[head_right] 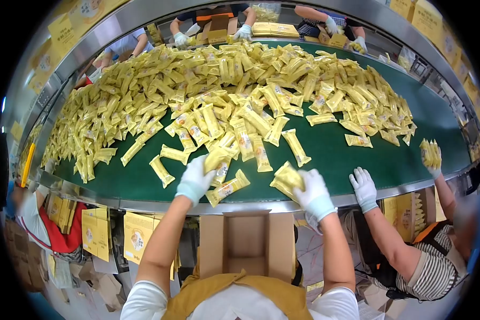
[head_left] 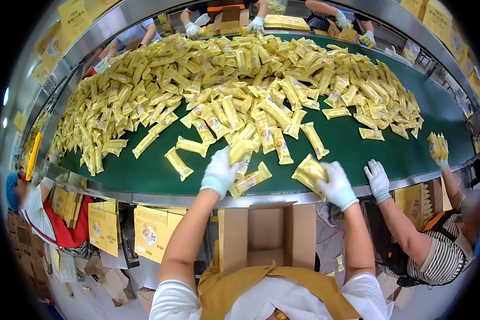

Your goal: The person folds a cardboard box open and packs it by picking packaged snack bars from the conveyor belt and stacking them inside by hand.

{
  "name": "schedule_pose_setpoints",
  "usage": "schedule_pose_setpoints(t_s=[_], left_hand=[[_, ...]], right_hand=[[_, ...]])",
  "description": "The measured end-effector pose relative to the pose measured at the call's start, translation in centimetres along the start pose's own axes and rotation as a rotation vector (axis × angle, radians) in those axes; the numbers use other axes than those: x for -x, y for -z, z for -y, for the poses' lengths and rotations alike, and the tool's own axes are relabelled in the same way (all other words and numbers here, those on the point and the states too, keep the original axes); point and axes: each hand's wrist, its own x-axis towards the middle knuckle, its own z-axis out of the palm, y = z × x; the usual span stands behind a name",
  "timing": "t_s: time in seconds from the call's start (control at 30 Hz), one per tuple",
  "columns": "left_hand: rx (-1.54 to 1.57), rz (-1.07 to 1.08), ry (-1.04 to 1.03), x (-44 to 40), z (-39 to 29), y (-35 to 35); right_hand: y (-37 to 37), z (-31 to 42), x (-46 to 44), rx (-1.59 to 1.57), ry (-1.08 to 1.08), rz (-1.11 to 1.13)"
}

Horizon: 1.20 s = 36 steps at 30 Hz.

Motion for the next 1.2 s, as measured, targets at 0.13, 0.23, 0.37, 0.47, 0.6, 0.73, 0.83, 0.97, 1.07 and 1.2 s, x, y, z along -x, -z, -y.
schedule_pose_setpoints(t_s=[0.13,0.23,0.37,0.47,0.6,0.73,0.83,0.97,1.07,1.2], left_hand=[[-0.217,0.203,0.159,-2.8,-2.2,-3.6],[-0.225,0.274,0.157,-3.7,-1.9,-2.6],[-0.167,0.169,-0.099,-1.7,-0.1,0.9],[-0.143,0.363,-0.043,1.2,-3.3,2.5],[-0.432,0.336,-0.074,3.2,-3.1,-3.4],[-0.502,0.274,-0.107,2.8,-2.6,-3.9],[-0.577,0.126,-0.207,1.9,-0.5,-2.0],[-0.658,-0.093,-0.524,1.8,5.1,-2.0],[-0.652,-0.181,-0.612,4.1,3.7,-1.9],[-0.674,0.348,-0.112,2.6,-1.3,0.9]], right_hand=[[-3.3,1.1,0.4,0.385,-0.096,0.253],[-2.6,0.9,-0.8,0.277,-0.114,0.247],[-1.1,3.6,-4.5,-0.1,-0.136,0.001],[-3.0,6.8,-9.0,0.005,-0.16,-0.071],[-7.8,9.1,-13.0,0.173,-0.309,0.145],[-8.3,7.7,-12.6,0.264,-0.162,0.136],[-7.7,3.8,-10.7,0.526,0.088,-0.014],[-6.6,0.1,-6.9,0.673,0.399,-0.17],[-4.4,2.6,-3.7,0.519,0.445,-0.153],[-5.0,2.5,-5.3,0.508,0.235,0.023]])
